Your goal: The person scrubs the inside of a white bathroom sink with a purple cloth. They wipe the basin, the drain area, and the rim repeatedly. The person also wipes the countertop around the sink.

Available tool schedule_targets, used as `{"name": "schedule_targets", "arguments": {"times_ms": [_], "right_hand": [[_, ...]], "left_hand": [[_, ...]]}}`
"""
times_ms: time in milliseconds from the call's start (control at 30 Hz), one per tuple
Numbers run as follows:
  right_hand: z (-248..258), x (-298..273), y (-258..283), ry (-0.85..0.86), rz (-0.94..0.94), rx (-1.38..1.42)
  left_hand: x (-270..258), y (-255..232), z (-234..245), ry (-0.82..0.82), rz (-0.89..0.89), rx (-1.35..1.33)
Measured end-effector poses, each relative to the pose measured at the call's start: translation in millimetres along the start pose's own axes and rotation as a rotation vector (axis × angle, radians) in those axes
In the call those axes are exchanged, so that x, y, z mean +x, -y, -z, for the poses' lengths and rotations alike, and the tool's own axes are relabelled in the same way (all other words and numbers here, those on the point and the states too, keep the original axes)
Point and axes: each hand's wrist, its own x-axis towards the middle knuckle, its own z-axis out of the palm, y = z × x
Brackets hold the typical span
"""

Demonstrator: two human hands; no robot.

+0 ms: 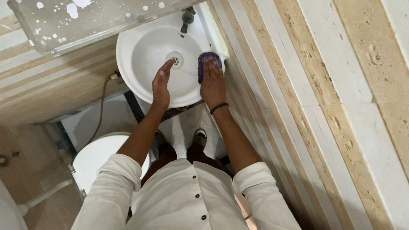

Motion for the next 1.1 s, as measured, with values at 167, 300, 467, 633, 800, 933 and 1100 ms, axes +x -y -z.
{"name": "schedule_targets", "arguments": {"times_ms": [167,300,467,633,800,933,1100], "right_hand": [[1,4,-2,-0.027,0.037,0.003],[1,7,-1,-0.013,0.026,-0.003],[0,6,-3,-0.036,0.048,0.008],[-5,4,-5,-0.078,0.064,0.005],[-8,4,-5,-0.050,0.045,0.009],[-11,3,-5,-0.044,0.026,0.016],[-11,4,-4,-0.032,0.015,0.020]], "left_hand": [[4,6,1,0.000,-0.011,-0.020],[5,16,3,-0.005,-0.022,-0.027],[5,22,3,-0.012,-0.025,-0.024],[0,25,6,-0.031,-0.005,0.004],[0,33,9,-0.039,-0.023,0.011],[-1,35,10,-0.025,-0.033,0.009],[-1,30,7,-0.024,-0.019,0.054]]}}
